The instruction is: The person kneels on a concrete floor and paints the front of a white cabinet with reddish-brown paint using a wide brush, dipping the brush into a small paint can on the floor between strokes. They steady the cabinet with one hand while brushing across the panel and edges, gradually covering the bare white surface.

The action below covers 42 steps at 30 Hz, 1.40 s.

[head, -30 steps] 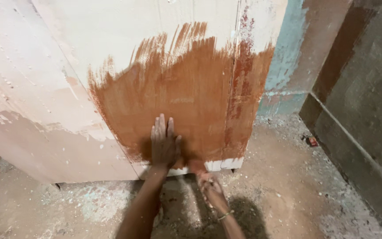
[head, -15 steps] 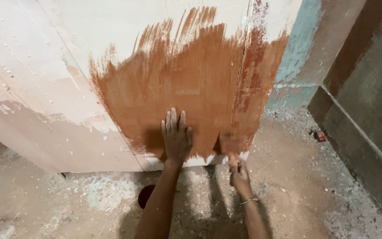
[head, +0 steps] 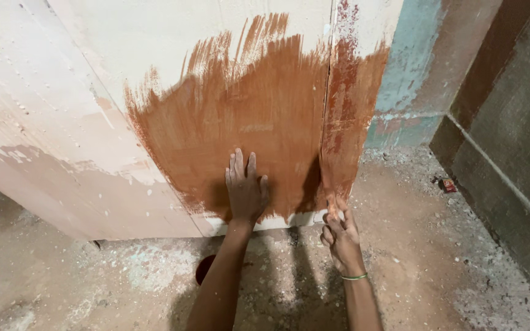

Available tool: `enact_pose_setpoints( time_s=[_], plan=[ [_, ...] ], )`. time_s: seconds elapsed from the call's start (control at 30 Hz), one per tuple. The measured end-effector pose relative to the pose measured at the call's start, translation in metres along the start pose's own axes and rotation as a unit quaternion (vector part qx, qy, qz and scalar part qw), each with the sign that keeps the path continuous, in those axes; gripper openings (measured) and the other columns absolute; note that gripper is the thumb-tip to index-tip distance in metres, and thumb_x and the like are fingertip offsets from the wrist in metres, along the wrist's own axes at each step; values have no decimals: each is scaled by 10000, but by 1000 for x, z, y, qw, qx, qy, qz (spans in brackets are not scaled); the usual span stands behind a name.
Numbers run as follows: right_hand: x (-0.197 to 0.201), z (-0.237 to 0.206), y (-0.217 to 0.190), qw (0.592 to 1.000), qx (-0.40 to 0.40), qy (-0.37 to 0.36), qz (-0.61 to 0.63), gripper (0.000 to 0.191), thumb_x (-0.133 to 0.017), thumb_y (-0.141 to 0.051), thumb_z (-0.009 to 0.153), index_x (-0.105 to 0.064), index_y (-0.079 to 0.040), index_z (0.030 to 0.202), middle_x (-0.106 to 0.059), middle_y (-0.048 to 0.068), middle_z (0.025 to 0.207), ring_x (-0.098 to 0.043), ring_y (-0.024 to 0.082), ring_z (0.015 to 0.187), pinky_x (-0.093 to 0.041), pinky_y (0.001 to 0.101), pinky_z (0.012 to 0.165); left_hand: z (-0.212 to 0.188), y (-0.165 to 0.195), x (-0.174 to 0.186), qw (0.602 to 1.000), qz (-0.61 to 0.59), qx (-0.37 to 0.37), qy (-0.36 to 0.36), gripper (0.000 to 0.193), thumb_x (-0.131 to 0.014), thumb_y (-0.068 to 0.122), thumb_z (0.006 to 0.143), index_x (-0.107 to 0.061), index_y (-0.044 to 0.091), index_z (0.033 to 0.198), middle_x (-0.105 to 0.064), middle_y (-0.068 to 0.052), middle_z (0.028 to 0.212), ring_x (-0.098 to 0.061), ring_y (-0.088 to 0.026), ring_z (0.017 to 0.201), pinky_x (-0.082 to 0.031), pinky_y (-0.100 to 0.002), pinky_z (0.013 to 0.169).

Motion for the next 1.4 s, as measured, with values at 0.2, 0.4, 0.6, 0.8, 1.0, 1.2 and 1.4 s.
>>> enact_pose_setpoints(
  time_s=[0.2, 0.4, 0.6, 0.8, 1.0, 1.2, 1.4],
  plan=[
    [8, 6, 11, 999, 17, -23, 39, 525, -422, -74, 1024, -396, -148, 1544, -532, -4, 783, -412, 49, 490, -376, 178, 392, -4, -3, 1, 1000, -3, -13, -20, 670, -551, 304, 965, -362, 17, 1540, -209, -304, 1638, -216, -477, 1521, -209, -601, 1207],
    [74, 0, 134, 955, -191, 70, 214, 370, -436, -159, 1065, -510, -70, 1416, -560, 15, 735, -403, 58, 449, -328, 183, 348, -19, -12, -13, 998, 31, -10, -49, 747, -552, 319, 955, -277, 5, 1574, -168, -264, 1661, -201, -446, 1525, -197, -572, 1214],
    [57, 9, 103, 970, -147, 77, 175, 413, -406, -153, 1055, -496, -97, 1454, -579, 24, 756, -436, 49, 471, -375, 177, 376, -21, -25, -30, 996, 41, 18, -75, 744, -547, 343, 963, -263, 33, 1576, -152, -237, 1671, -183, -421, 1532, -197, -548, 1219],
    [-23, -4, -5, 979, -4, -84, 186, 515, -379, -86, 1023, -358, -157, 1532, -626, 28, 886, -414, 24, 471, -386, 162, 384, -21, -26, -37, 994, 67, 23, -85, 745, -528, 360, 976, -241, 41, 1585, -111, -234, 1674, -151, -417, 1538, -179, -548, 1224],
    [16, 13, 40, 980, -12, -34, 198, 489, -379, -103, 1061, -407, -145, 1547, -615, 28, 855, -403, 31, 489, -369, 154, 377, -22, -24, -35, 994, 52, 26, -89, 739, -522, 359, 984, -239, 35, 1585, -98, -244, 1673, -140, -426, 1539, -177, -558, 1223],
    [80, 3, 133, 939, -171, 158, 253, 225, -427, -171, 1074, -464, -91, 1281, -596, 14, 807, -395, 63, 479, -365, 204, 384, -21, -20, -25, 997, 40, 13, -61, 742, -562, 340, 967, -274, 29, 1576, -150, -248, 1672, -201, -435, 1527, -211, -567, 1208],
    [59, -11, 19, 962, 67, 233, -125, 652, -574, -228, 964, -300, -202, 1556, -535, -12, 754, -431, 60, 499, -390, 211, 392, -19, -22, -21, 998, 21, 7, -51, 766, -593, 313, 934, -284, 4, 1563, -168, -253, 1663, -224, -441, 1518, -230, -552, 1209]
  ],
)
Point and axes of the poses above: each hand's wrist, its own z-axis towards the middle knuckle, its own x-axis out of the back of the hand, y = z × x, the point moved 10 cm from there along z, towards the middle knuckle
